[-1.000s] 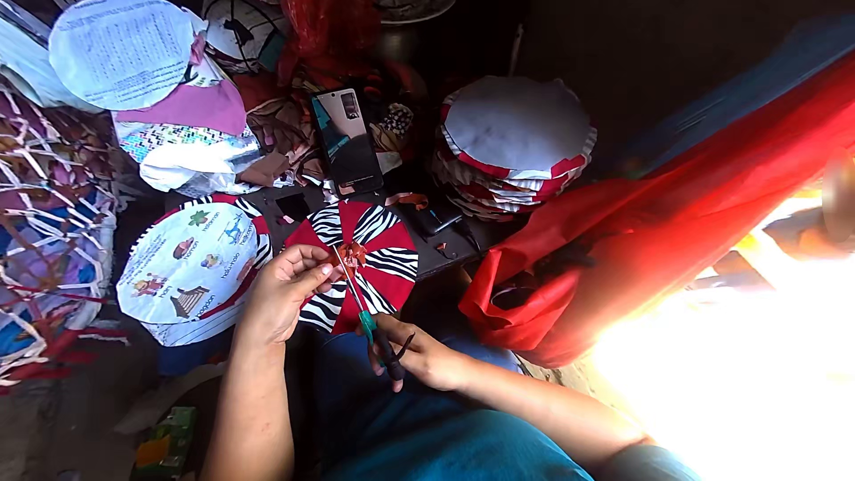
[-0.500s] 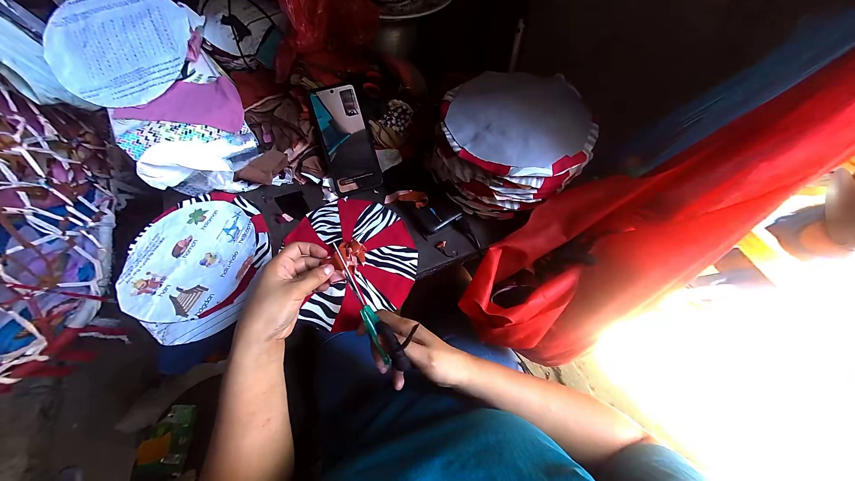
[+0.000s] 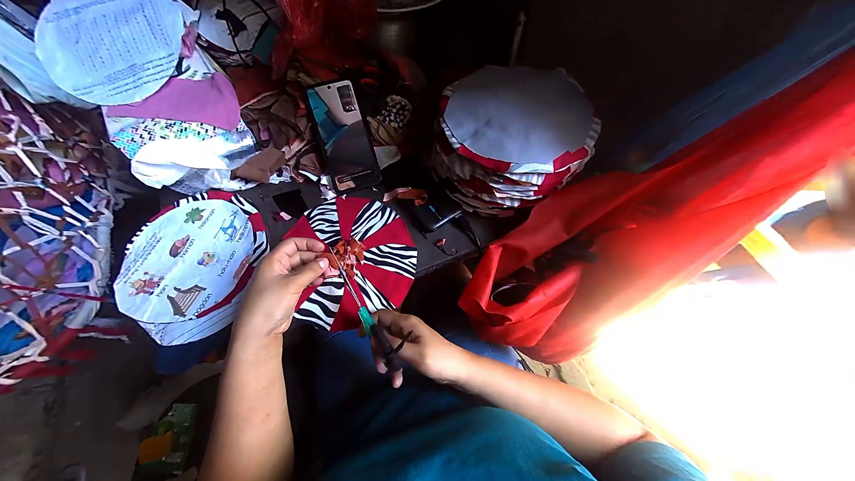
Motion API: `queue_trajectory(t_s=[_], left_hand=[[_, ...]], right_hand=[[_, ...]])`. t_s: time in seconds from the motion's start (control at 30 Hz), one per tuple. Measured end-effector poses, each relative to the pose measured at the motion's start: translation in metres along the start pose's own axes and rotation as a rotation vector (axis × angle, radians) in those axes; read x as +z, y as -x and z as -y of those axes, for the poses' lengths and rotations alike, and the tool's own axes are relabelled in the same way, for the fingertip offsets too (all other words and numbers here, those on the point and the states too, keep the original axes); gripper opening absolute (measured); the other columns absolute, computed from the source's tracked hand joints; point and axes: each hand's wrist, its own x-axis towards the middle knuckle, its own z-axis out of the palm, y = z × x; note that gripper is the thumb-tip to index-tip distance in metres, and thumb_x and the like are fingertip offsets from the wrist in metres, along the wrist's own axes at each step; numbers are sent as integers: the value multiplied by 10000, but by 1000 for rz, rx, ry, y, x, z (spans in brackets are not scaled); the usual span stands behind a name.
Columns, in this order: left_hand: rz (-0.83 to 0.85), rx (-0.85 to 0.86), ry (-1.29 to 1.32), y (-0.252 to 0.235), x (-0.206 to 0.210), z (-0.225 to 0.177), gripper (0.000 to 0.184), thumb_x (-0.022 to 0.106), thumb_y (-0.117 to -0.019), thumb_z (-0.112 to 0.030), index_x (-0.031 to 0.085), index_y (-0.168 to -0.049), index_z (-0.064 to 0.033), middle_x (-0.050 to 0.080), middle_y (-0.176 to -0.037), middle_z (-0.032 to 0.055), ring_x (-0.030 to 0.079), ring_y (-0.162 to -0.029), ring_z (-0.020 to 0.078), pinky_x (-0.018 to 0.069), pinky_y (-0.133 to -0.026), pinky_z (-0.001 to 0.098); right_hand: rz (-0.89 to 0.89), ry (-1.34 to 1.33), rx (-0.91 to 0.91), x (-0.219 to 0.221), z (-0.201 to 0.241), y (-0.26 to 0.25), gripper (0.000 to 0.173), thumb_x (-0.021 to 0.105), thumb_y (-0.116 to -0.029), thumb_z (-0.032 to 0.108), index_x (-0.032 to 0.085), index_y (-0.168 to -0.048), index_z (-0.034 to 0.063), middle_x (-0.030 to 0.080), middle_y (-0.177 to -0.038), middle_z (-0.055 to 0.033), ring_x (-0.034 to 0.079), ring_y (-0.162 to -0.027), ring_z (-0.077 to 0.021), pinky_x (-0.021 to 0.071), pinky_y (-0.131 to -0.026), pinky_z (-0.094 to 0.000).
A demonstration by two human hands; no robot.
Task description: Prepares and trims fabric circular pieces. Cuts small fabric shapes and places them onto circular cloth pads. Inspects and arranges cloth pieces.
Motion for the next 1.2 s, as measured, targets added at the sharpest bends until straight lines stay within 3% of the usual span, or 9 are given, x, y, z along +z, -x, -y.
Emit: queue_trajectory(t_s=[0.1,0.4,0.53,0.6,0.7,0.8,0.9,1.07,1.2], left_hand=[[31,-6,1,3,1,-2,267,588,-913,134,584,-1126,-27,686,-834,-11,683,-724,51,588,-716,215],[53,-20,-88,0,1,-6,369,646,-885,136,557,-1209,-13,682,-843,5,674,-711,54,577,-701,214],[3,-5,-150,-2,-1,-6,312,619,-918,100,568,-1200,-24,671,-859,9,642,-706,37,528,-650,184],[-38,15,-120,-2,-1,-5,251,599,-943,73,600,-1168,-37,671,-883,-2,634,-728,28,519,-655,175],[-84,41,11,0,3,-5,187,562,-976,67,635,-1114,-36,683,-936,-17,670,-787,34,573,-725,199],[-91,41,73,5,10,-7,172,563,-970,85,614,-1065,-49,684,-915,-25,688,-783,43,598,-747,221],[-60,37,62,11,15,-7,176,572,-957,89,607,-1041,-62,684,-872,-30,680,-742,37,587,-699,205],[-70,0,108,12,18,-4,166,538,-977,90,584,-1030,-60,667,-863,-25,679,-755,44,589,-720,214],[-99,-16,154,7,14,-1,162,517,-997,74,582,-1026,-72,666,-851,-27,676,-746,45,589,-727,215]], right_hand=[[75,58,1,-3,1,2,399,356,-1030,334,474,-1244,19,562,-876,61,598,-736,4,507,-580,-170],[-132,59,-15,2,3,-1,227,434,-1031,117,577,-1152,-11,550,-734,71,549,-572,28,476,-511,-143],[-94,47,9,0,1,0,212,450,-1027,111,564,-1154,-14,559,-754,59,572,-583,14,506,-524,-158],[-14,6,19,-2,1,1,267,400,-1028,187,522,-1181,5,573,-796,61,601,-645,0,525,-557,-175],[65,79,9,-3,1,3,405,360,-1035,329,474,-1253,8,552,-865,46,602,-722,-10,522,-581,-184],[48,188,-17,-1,4,2,428,388,-1036,303,470,-1293,-29,560,-847,19,590,-680,-17,513,-577,-194],[-6,213,-35,1,5,0,382,407,-1034,236,485,-1287,-40,559,-832,11,582,-663,-17,506,-576,-188],[-112,198,-104,3,-1,-2,285,434,-1033,152,555,-1194,-51,557,-777,28,547,-592,13,483,-542,-159],[-137,189,-60,5,0,0,227,460,-1027,108,579,-1149,-41,549,-750,32,543,-559,11,485,-514,-157]])
